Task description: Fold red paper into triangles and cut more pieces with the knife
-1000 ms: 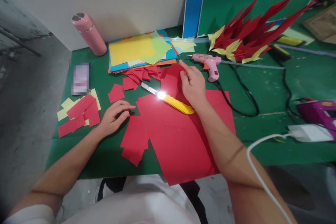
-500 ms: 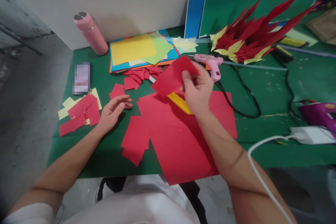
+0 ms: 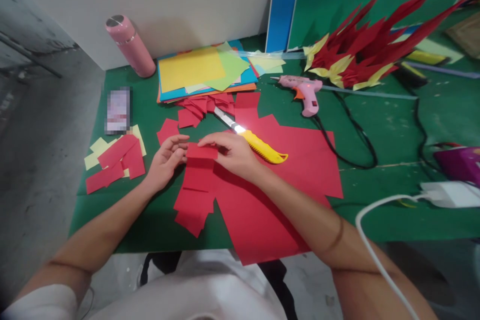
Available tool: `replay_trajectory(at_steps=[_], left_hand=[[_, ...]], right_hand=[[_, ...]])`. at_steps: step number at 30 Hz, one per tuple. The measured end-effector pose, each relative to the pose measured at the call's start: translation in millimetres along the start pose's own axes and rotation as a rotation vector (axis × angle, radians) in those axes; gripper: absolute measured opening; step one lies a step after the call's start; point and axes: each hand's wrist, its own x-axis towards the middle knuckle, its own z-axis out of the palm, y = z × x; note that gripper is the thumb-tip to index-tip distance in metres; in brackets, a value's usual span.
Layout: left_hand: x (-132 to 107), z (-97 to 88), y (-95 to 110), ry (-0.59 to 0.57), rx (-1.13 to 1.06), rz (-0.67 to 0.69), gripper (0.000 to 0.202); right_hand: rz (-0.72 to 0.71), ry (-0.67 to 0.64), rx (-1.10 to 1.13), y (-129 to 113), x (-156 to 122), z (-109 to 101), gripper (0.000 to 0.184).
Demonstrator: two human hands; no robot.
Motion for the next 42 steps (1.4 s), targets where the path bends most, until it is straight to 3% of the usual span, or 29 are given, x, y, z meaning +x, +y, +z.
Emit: replay_trajectory(at_steps=[4, 10, 14, 17, 20, 31, 42], left_hand=[[0.1, 3.2, 4.4, 0.072, -0.101, -0.086, 0.045], [1.6, 2.5, 4.1, 0.141, -0.102, -0.073, 0.037], [2.8, 2.0, 3.2, 0.210, -0.061, -0.053, 0.035], [2.5, 3.7, 3.9, 0.214, -0.021, -0.039, 0.035], [0.9, 6.7, 4.8, 0.191, 0.018, -0.033, 0.035], [-0.8, 10.6, 7.2, 0.134, 0.071, -0.062, 0.035], [0.2, 9.8, 7.0, 0.126, 0.065, -0.098, 0.034]], right_hand=[[-0.191, -0.070, -0.135, 8.2, -3.8, 4.2, 0.028], [-0.238, -0.180, -0.230, 9.1, -5.3, 2.4, 0.045], [-0.124, -0.191, -0.118, 1.7, -1.2, -1.3, 0.047], [0.138, -0.085, 0.054, -2.1, 1.3, -0.7, 0.033], [0.345, -0.113, 0.197, -2.8, 2.7, 3.2, 0.031], [0.391, -0.119, 0.277, -1.0, 4.6, 13.5, 0.018], [0.423, -0.126, 0.271, 0.2, 3.9, 14.2, 0.018]])
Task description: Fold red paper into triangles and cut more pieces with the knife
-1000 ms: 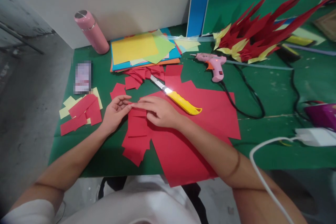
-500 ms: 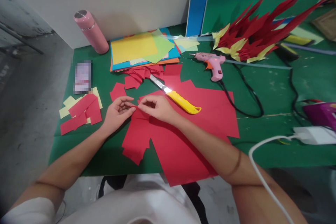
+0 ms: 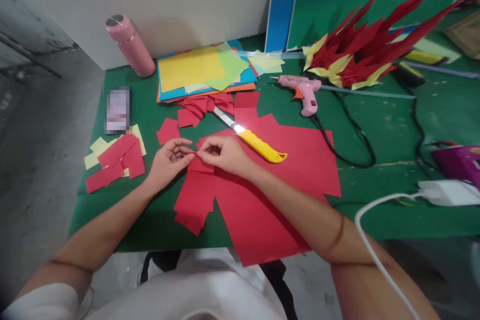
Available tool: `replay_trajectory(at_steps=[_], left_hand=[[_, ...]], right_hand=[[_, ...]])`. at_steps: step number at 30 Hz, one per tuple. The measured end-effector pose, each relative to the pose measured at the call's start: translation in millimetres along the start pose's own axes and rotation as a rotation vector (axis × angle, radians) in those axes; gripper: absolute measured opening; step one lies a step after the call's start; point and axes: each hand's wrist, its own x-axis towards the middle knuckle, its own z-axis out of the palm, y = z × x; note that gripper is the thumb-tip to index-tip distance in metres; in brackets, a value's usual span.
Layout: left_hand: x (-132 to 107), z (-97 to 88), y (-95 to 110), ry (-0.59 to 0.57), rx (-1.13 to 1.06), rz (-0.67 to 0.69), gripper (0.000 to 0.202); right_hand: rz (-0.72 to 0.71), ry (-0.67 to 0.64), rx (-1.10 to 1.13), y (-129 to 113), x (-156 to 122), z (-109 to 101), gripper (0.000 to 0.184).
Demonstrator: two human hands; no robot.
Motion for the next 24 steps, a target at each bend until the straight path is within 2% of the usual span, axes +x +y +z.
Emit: replay_trajectory(at_steps=[3, 6, 13, 20, 24], left_hand=[[-1.0, 1.5, 1.7, -0.003, 0.070, -0.015, 0.023], [-2.5, 2.9, 3.8, -0.006, 0.103, -0.031, 0.021], [-3.4, 0.0, 9.6, -0.032, -0.061, -0.092, 0.029], [-1.0, -1.8, 12.6, 0.097, -0.262, -0.213, 0.031], [1.7, -9.3, 12.9, 0.191, -0.305, -0.205, 0.028]], right_hand=[[-0.015, 0.002, -0.012, 2.2, -0.6, 0.8, 0.018], [-0.031, -0.005, -0.015, 1.8, -1.7, 1.1, 0.017], [-0.155, -0.118, -0.055, -10.1, -3.6, -2.0, 0.015], [-0.155, -0.117, -0.050, -17.1, -5.2, -11.9, 0.018], [-0.177, 0.033, -0.103, -11.9, -6.4, -26.8, 0.020]])
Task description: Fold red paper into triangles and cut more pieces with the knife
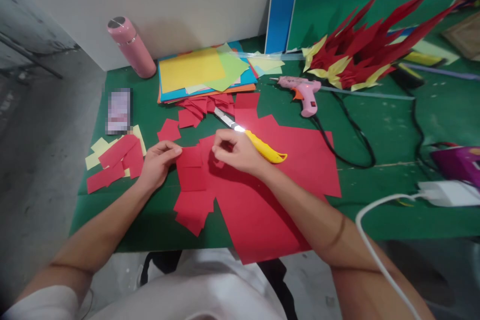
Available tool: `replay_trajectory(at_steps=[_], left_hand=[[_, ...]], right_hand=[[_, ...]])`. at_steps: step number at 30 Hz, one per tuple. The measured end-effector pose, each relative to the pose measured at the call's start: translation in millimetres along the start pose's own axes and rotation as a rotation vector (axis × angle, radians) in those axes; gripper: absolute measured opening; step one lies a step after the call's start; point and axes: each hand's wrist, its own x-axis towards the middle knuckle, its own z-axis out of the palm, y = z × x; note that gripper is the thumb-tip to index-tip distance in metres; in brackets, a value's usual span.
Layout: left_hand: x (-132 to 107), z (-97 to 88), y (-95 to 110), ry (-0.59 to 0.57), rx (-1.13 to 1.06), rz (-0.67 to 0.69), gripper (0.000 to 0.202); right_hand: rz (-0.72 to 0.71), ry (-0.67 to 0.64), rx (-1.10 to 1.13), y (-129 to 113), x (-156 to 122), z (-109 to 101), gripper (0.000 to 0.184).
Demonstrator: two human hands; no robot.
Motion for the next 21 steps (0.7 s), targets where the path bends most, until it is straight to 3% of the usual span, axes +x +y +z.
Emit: replay_trajectory(at_steps=[3, 5, 10, 16, 21], left_hand=[[1.9, -3.7, 1.4, 0.027, 0.016, 0.053, 0.028], [1.1, -2.6, 0.7, -0.009, 0.063, 0.094, 0.030], [-4.8, 6.5, -4.8, -0.127, 0.184, 0.125, 0.032], [-8.1, 8.6, -9.3, -0.157, 0.364, 0.254, 0.025], [-7.5, 6.7, -8.3, -0.160, 0.363, 0.215, 0.023]], right_hand=[[-0.003, 0.163, -0.072, 0.0, -1.5, -10.8, 0.021], [0.001, 0.186, -0.119, -3.7, -2.2, -12.7, 0.019], [-0.013, -0.022, -0.113, -10.2, -3.9, 5.9, 0.014], [-0.010, -0.048, -0.121, -4.1, -5.8, 27.7, 0.022], [-0.081, -0.086, -0.158, -6.6, -5.0, 23.8, 0.026]])
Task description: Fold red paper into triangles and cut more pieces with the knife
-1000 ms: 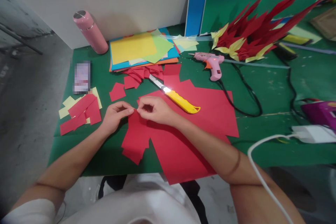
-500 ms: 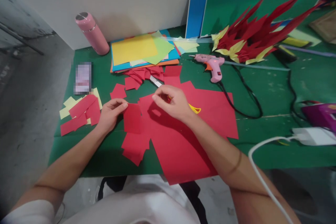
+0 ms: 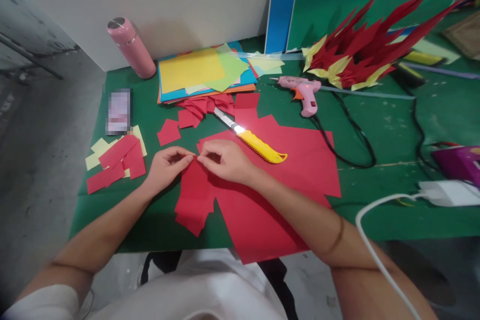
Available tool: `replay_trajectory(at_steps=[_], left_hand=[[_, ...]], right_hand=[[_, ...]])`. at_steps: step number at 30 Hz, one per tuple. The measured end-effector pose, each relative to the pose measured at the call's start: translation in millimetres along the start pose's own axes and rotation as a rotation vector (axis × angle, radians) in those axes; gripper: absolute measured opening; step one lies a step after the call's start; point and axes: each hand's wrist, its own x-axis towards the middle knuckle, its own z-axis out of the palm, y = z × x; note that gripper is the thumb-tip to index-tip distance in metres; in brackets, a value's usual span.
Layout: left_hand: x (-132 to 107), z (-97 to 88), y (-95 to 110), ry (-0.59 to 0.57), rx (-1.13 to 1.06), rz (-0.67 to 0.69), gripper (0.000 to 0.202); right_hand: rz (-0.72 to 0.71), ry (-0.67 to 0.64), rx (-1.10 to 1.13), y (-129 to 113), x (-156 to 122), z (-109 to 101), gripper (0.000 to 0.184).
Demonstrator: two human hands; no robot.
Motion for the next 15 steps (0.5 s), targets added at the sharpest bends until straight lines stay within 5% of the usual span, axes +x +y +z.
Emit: replay_trajectory(at_steps=[5, 9, 12, 15], left_hand=[[9.0, -15.9, -3.4, 0.135, -0.062, -0.051, 0.026], [8.3, -21.5, -3.2, 0.310, 0.092, 0.198, 0.020], [1.8, -14.9, -0.5, 0.080, 0.366, 0.506, 0.011], [-2.9, -7.3, -1.2, -0.234, 0.528, 0.613, 0.012]], right_hand=[[0.089, 0.112, 0.002, 1.6, -1.2, -13.8, 0.027], [0.111, 0.228, -0.141, 9.6, -1.1, -15.8, 0.023], [0.067, 0.182, -0.238, 16.1, 0.6, -10.2, 0.023], [0.034, 0.167, -0.351, 19.7, 2.3, -8.6, 0.021]])
